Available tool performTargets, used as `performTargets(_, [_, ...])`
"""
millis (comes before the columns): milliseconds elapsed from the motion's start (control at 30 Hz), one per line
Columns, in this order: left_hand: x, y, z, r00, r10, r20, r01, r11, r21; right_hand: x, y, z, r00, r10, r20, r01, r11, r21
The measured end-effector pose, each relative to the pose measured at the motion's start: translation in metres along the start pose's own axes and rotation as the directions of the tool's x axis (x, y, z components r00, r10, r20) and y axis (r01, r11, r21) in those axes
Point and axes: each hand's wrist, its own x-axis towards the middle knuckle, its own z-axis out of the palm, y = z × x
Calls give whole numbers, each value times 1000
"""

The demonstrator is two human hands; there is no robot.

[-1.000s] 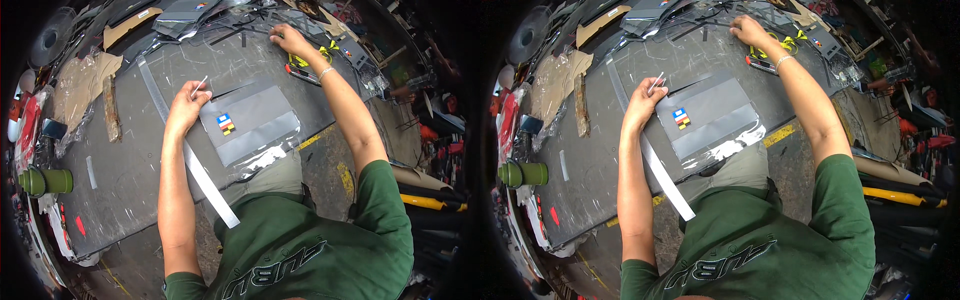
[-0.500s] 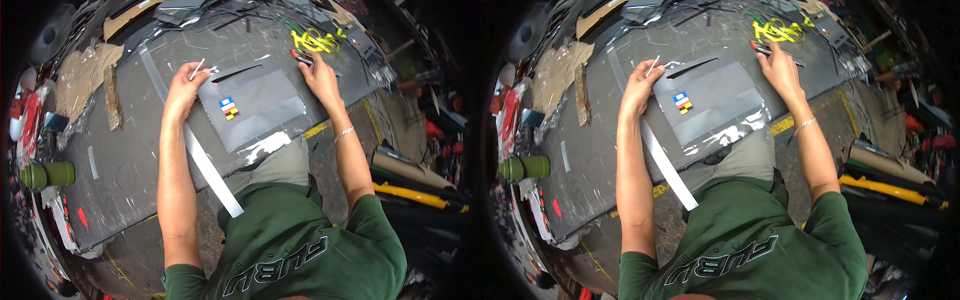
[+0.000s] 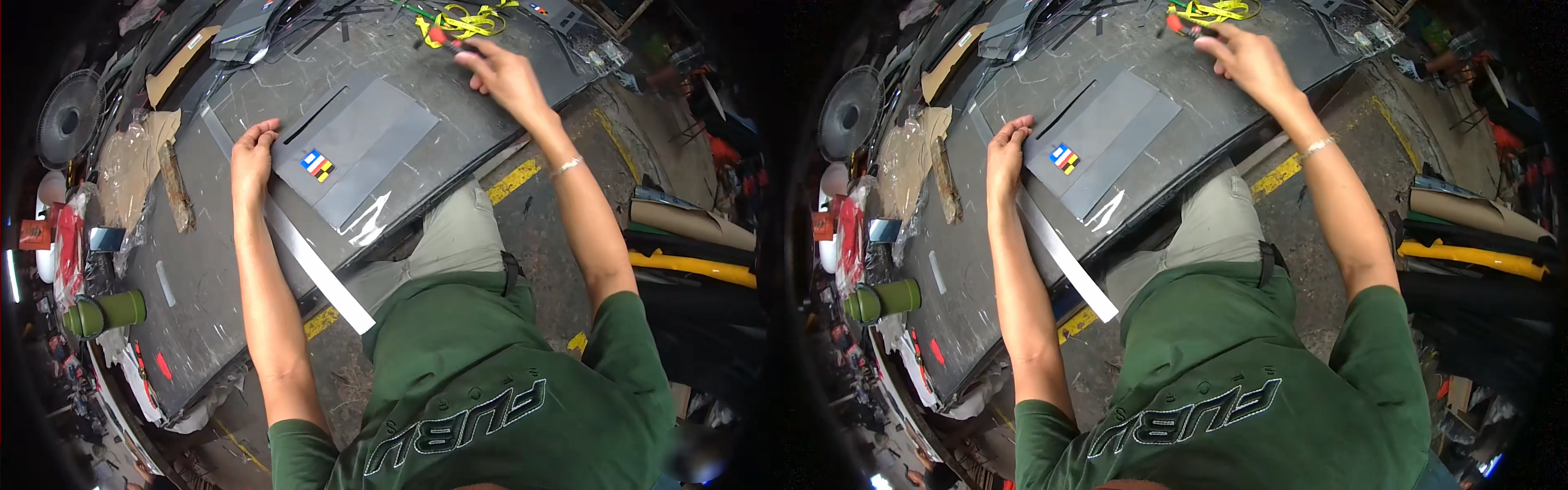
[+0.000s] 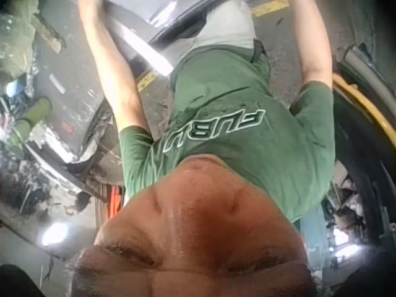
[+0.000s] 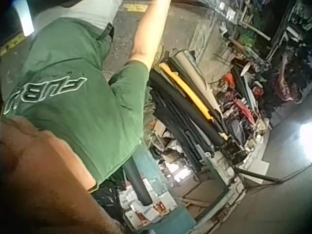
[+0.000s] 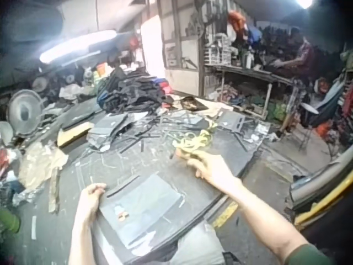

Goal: Cutting a piece of grey synthetic material along a ruler using a utility knife.

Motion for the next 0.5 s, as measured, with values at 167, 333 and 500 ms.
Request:
performTargets(167, [-62,81,15,977,-213,-16,195,861,470,-44,14,-49,998,-45,38,-12,488,873])
performTargets(333, [-93,53,-29,995,100,-24,-35,552,833,-77,29,-33,983,-59,173,-180,-147,973])
performTargets(500, [-168,70,-42,989,-145,22,84,677,731,-131,-8,-17,978,157,139,-192,404,894])
